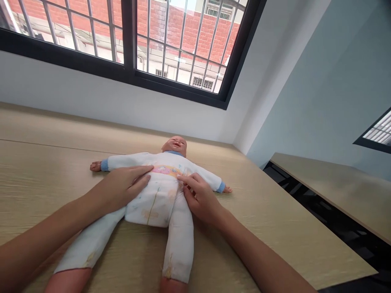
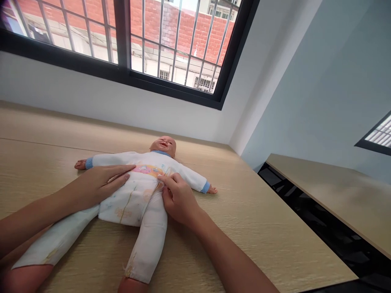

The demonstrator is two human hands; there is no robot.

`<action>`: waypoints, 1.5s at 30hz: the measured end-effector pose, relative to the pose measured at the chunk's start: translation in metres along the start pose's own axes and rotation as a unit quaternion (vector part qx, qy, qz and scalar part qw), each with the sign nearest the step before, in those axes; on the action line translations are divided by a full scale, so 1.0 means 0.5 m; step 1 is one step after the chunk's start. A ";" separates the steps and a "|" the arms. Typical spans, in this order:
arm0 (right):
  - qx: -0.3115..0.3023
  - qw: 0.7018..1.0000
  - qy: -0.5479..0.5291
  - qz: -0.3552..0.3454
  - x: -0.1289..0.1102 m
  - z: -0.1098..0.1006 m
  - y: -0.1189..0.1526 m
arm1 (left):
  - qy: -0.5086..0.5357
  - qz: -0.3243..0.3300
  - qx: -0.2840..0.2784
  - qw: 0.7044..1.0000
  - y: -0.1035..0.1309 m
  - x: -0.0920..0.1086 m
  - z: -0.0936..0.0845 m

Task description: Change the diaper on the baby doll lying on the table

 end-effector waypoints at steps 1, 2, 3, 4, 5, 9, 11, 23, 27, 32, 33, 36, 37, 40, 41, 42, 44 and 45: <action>0.000 1.000 -0.001 0.004 0.001 0.000 0.000 | -0.001 0.003 0.001 1.000 0.000 0.001 0.000; -0.002 1.000 -0.002 0.008 0.003 0.000 -0.001 | -0.001 0.006 0.001 1.000 0.000 0.002 0.001; -0.004 1.000 -0.004 0.010 0.004 0.001 -0.001 | 0.001 0.007 0.003 1.000 -0.001 0.002 0.001; -0.009 1.000 -0.005 0.012 0.005 0.002 -0.002 | 0.002 0.009 0.006 1.000 -0.001 0.003 0.001; -0.012 1.000 -0.006 0.013 0.007 0.002 -0.002 | 0.004 0.010 0.008 1.000 -0.001 0.003 0.001; -0.020 1.000 -0.011 0.013 0.010 0.003 -0.003 | 0.008 0.019 0.004 1.000 -0.003 0.007 0.002; -0.024 1.000 -0.011 0.017 0.012 0.004 -0.003 | 0.003 0.022 -0.005 1.000 -0.004 0.008 0.005; -0.069 0.995 -0.033 0.066 0.016 0.005 -0.006 | -0.040 0.031 -0.036 0.998 0.002 0.040 -0.003; -0.074 0.994 -0.034 0.079 0.018 0.005 -0.005 | -0.027 0.029 -0.047 0.998 0.002 0.040 -0.002; -0.075 0.993 -0.030 0.086 0.022 0.005 -0.005 | -0.019 0.030 -0.050 0.998 0.003 0.037 0.000; -0.076 0.993 -0.031 0.087 0.022 0.006 -0.004 | -0.018 0.030 -0.049 0.998 0.003 0.038 -0.001; -0.082 0.992 -0.033 0.088 0.023 0.007 -0.003 | -0.020 0.032 -0.046 0.998 0.004 0.040 -0.002; -0.083 0.992 -0.032 0.089 0.024 0.007 -0.003 | -0.021 0.033 -0.045 0.998 0.004 0.041 -0.002; -0.089 0.991 -0.028 0.092 0.024 0.007 -0.001 | -0.024 0.030 -0.050 0.998 0.003 0.039 0.001; -0.092 0.991 -0.028 0.094 0.025 0.007 -0.001 | -0.025 0.028 -0.055 0.998 0.002 0.037 0.003; -0.095 0.990 -0.029 0.096 0.025 0.007 0.000 | -0.026 0.026 -0.062 0.997 0.002 0.036 0.004; -0.099 0.990 -0.030 0.100 0.026 0.008 0.000 | -0.031 0.022 -0.067 0.997 0.003 0.035 0.005; -0.100 0.989 -0.031 0.101 0.027 0.007 0.000 | -0.032 0.022 -0.065 0.997 0.003 0.035 0.004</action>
Point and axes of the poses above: each hand's wrist, its own y-axis away from the middle knuckle, its own z-axis out of the palm, x = y × z, the point moved 7 cm from there along -y, towards the middle knuckle, and after that the axes turned 5 degrees about z, right-handed, at the moved point
